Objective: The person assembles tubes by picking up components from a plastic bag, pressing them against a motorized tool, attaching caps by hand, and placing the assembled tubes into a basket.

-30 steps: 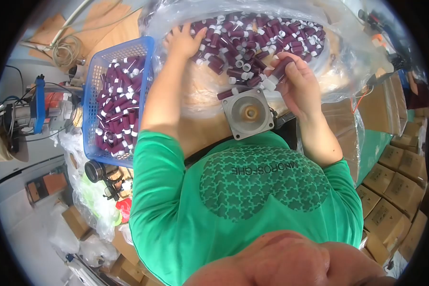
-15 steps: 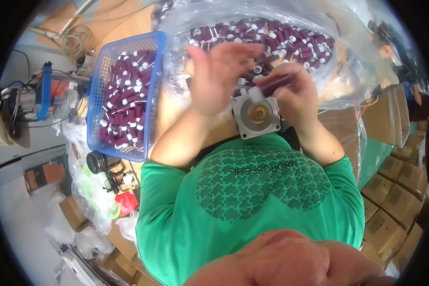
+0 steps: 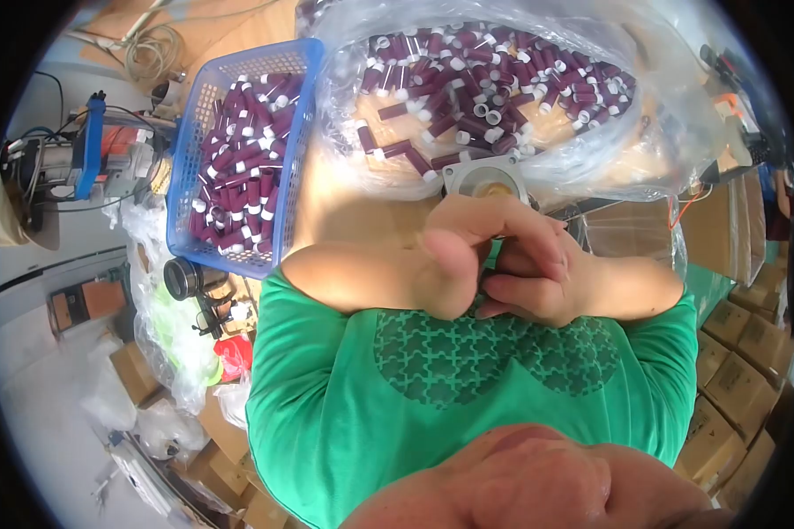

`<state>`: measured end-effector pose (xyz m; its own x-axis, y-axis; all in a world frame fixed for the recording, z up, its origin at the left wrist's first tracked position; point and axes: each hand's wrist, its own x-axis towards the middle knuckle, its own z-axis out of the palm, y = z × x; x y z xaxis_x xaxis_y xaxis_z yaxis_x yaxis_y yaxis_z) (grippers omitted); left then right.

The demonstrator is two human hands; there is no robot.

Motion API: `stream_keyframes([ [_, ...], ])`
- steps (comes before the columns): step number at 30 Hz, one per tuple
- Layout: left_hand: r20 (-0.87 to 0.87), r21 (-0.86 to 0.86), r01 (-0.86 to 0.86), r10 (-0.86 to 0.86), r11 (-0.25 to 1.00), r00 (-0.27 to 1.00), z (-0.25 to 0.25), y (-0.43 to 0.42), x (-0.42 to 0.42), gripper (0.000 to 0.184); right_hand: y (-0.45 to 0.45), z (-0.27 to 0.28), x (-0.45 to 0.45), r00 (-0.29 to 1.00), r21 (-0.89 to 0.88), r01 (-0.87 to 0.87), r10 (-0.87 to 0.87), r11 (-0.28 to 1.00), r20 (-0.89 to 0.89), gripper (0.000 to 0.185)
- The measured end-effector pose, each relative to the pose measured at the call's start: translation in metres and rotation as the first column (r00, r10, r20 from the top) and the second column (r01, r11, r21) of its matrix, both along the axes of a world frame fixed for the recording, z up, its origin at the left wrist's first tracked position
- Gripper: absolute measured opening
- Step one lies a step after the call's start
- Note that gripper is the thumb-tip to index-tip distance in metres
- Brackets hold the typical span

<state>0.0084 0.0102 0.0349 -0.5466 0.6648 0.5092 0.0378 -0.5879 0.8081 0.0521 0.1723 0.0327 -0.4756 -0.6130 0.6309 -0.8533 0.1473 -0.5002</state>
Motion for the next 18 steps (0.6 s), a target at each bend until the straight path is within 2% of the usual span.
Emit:
stream_keyframes([
  [3,0.084,-0.021,-0.027,0.029,0.999,0.996,-0.008,0.004,0.010,0.085,0.000,-0.005,0.002,0.998,-0.004,-0.017,0.017,1.000,-0.055,0.029],
  [6,0.166,-0.066,0.057,-0.045,0.996,0.985,-0.002,0.005,0.013,0.088,0.003,-0.023,0.009,0.999,0.001,-0.014,0.014,1.000,-0.030,0.027],
  [7,0.215,-0.137,0.086,-0.055,0.987,0.975,0.004,0.003,0.012,0.091,0.000,-0.026,0.006,0.998,-0.053,-0.011,0.008,0.999,-0.060,0.026],
  [9,0.304,-0.315,0.125,-0.024,0.941,0.952,0.019,-0.001,0.009,0.099,-0.002,-0.024,0.000,1.000,-0.072,0.016,-0.015,0.997,0.022,0.024],
  [11,0.410,-0.312,0.051,0.086,0.949,0.908,0.017,0.004,-0.001,0.101,0.005,-0.005,-0.009,0.954,-0.003,0.113,-0.107,0.994,0.282,0.024],
  [13,0.264,-0.368,-0.253,0.362,0.895,0.894,-0.015,0.007,-0.036,0.090,0.016,0.006,-0.012,0.789,0.075,0.254,-0.252,0.964,0.561,0.026],
  [14,-0.071,-0.521,-0.483,0.528,0.704,0.847,-0.033,-0.004,-0.059,0.082,0.020,-0.010,-0.010,0.751,-0.095,0.430,-0.298,0.898,0.590,0.029],
  [15,-0.399,-0.589,-0.691,0.592,0.419,0.700,-0.050,-0.016,-0.082,0.075,0.027,-0.016,-0.012,0.716,-0.132,0.517,-0.343,0.846,0.608,0.030],
  [16,-0.610,-0.638,-0.755,0.500,0.151,0.615,-0.069,-0.030,-0.095,0.070,0.033,-0.022,-0.013,0.678,-0.169,0.597,-0.380,0.785,0.629,0.031],
  [17,-0.768,-0.610,-0.783,0.330,-0.119,0.549,-0.087,-0.044,-0.109,0.066,0.038,-0.022,-0.013,0.646,-0.079,0.607,-0.432,0.791,0.630,0.031],
  [18,-0.769,-0.639,-0.712,0.206,-0.290,0.606,-0.110,-0.051,-0.114,0.065,0.036,-0.020,-0.013,0.698,-0.005,0.568,-0.478,0.823,0.534,0.031],
])
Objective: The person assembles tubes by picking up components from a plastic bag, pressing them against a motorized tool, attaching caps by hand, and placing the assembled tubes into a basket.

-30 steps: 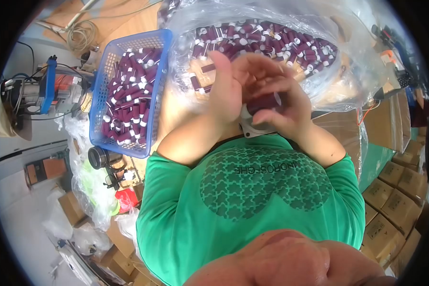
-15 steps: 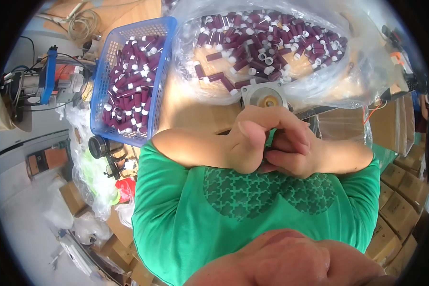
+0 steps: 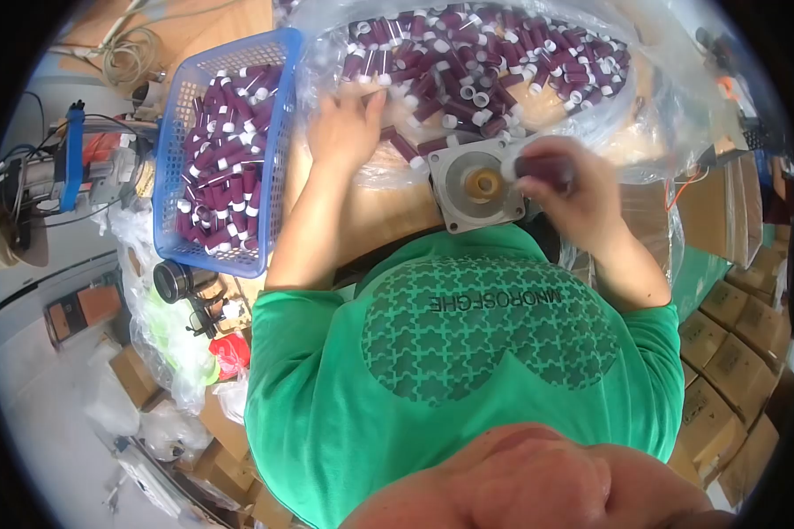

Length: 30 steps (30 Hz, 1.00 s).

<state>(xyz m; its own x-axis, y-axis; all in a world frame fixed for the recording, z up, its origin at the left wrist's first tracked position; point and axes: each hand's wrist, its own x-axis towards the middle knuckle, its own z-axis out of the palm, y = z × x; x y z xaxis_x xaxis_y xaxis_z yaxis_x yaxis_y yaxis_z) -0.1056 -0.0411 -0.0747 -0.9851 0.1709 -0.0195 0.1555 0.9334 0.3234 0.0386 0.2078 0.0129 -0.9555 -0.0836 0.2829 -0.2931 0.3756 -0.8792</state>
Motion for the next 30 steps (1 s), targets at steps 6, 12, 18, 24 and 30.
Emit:
stream_keyframes([
  [6,-0.115,0.192,0.132,-0.111,0.972,0.987,-0.041,-0.004,0.004,0.052,-0.021,0.019,-0.013,0.968,0.493,-0.122,0.213,0.862,-0.131,0.026],
  [12,-0.027,0.870,0.132,-0.221,0.476,0.975,0.047,0.007,0.044,0.027,-0.015,0.020,-0.019,0.956,0.415,-0.249,0.292,0.875,-0.041,0.021],
  [18,-0.140,0.815,0.418,-0.564,0.402,0.814,0.103,0.037,0.095,0.030,0.031,-0.033,-0.051,0.986,-0.447,0.051,-0.117,0.893,-0.120,0.011],
  [24,-0.239,0.498,0.649,-0.628,0.575,0.740,0.104,0.044,0.088,0.028,0.058,-0.103,-0.109,0.947,0.512,0.236,-0.313,0.826,0.068,0.014],
  [30,-0.268,0.463,0.648,-0.601,0.605,0.753,0.101,0.048,0.092,0.026,0.059,-0.132,-0.134,0.964,0.764,0.081,-0.245,0.641,0.103,0.031],
])
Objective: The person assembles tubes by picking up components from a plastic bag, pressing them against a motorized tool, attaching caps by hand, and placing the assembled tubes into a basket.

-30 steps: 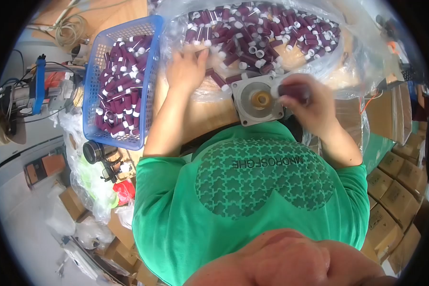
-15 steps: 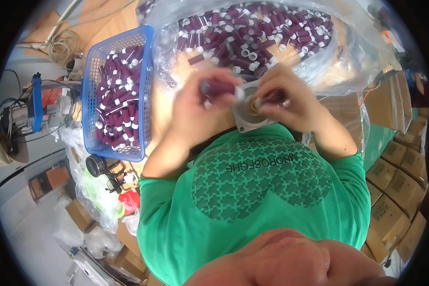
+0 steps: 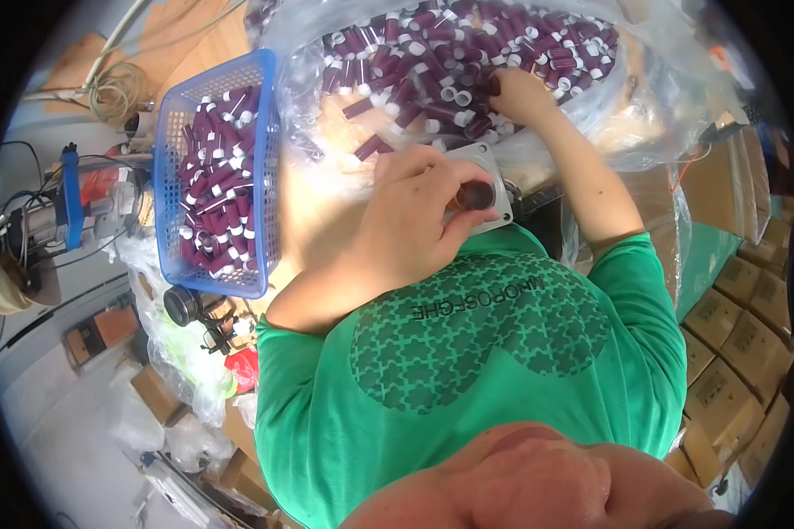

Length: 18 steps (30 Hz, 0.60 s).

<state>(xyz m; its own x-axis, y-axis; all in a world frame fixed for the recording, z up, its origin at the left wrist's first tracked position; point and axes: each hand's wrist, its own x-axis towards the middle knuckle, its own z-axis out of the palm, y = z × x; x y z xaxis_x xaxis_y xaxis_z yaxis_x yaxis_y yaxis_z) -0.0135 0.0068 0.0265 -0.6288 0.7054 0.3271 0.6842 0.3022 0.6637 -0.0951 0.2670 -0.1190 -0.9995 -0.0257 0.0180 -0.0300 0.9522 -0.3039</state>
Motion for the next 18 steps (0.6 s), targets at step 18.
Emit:
stream_keyframes([
  [18,0.423,-0.108,-0.436,0.438,0.894,0.793,-0.082,-0.050,-0.067,0.032,-0.068,0.137,0.107,0.778,-0.391,-0.601,0.399,0.697,-0.485,0.037],
])
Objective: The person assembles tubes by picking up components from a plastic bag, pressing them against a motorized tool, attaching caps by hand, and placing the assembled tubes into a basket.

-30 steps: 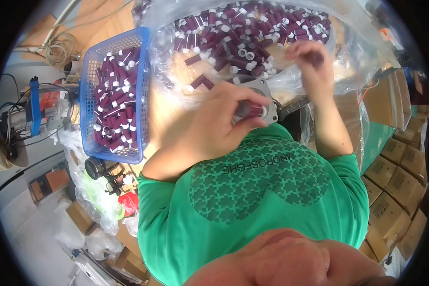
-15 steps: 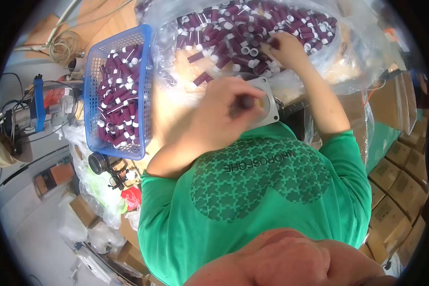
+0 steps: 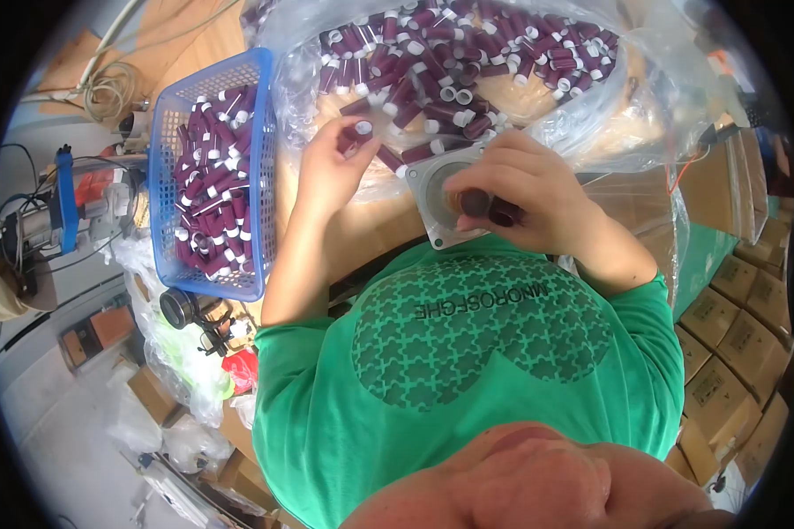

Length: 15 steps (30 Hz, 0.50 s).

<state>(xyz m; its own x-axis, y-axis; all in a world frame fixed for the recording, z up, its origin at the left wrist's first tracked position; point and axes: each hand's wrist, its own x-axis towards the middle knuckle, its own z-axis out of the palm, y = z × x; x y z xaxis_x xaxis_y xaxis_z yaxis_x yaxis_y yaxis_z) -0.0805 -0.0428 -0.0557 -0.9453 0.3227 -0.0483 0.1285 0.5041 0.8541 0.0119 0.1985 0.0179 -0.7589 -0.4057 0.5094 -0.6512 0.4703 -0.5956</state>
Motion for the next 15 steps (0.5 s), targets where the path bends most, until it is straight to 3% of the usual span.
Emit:
stream_keyframes([
  [1,0.102,0.151,-0.069,0.053,0.986,0.993,0.018,0.003,0.009,0.033,-0.001,0.000,-0.001,1.000,0.021,-0.011,0.011,1.000,-0.003,0.038],
  [2,0.086,0.419,-0.045,0.010,0.907,0.996,0.032,0.007,0.017,0.037,0.000,0.001,-0.002,0.999,0.014,-0.031,0.031,0.999,0.023,0.038],
  [5,-0.012,0.554,0.068,-0.074,0.830,0.997,0.073,0.020,0.047,0.036,0.000,0.002,-0.007,0.993,-0.015,-0.095,0.096,0.995,0.068,0.036],
  [7,-0.138,0.443,0.265,-0.227,0.857,0.964,0.073,0.022,0.053,0.037,0.005,-0.004,-0.007,0.991,-0.038,-0.118,0.120,0.992,0.064,0.032],
  [8,-0.127,0.470,0.266,-0.233,0.842,0.964,0.072,0.028,0.060,0.036,0.010,-0.013,-0.008,0.984,-0.274,-0.021,0.069,0.961,0.165,0.029],
  [9,-0.252,0.375,0.378,-0.300,0.846,0.920,0.073,0.033,0.060,0.037,0.019,-0.026,-0.012,0.961,-0.482,0.098,0.043,0.871,0.273,0.027],
  [11,-0.110,0.218,0.427,-0.413,0.877,0.904,0.073,0.040,0.067,0.038,0.044,-0.043,-0.025,0.901,-0.667,0.299,0.028,0.682,0.433,0.021],
  [12,-0.226,0.220,0.408,-0.361,0.886,0.905,0.074,0.043,0.067,0.038,0.057,-0.055,-0.035,0.869,-0.674,0.381,0.004,0.633,0.495,0.019],
  [13,-0.233,0.208,0.409,-0.361,0.889,0.903,0.074,0.045,0.068,0.037,0.065,-0.066,-0.045,0.852,-0.600,0.414,-0.060,0.685,0.520,0.017],
  [15,-0.276,0.181,0.405,-0.349,0.896,0.895,0.072,0.047,0.068,0.036,0.065,-0.080,-0.060,0.842,-0.178,0.478,-0.391,0.860,0.372,0.009],
])
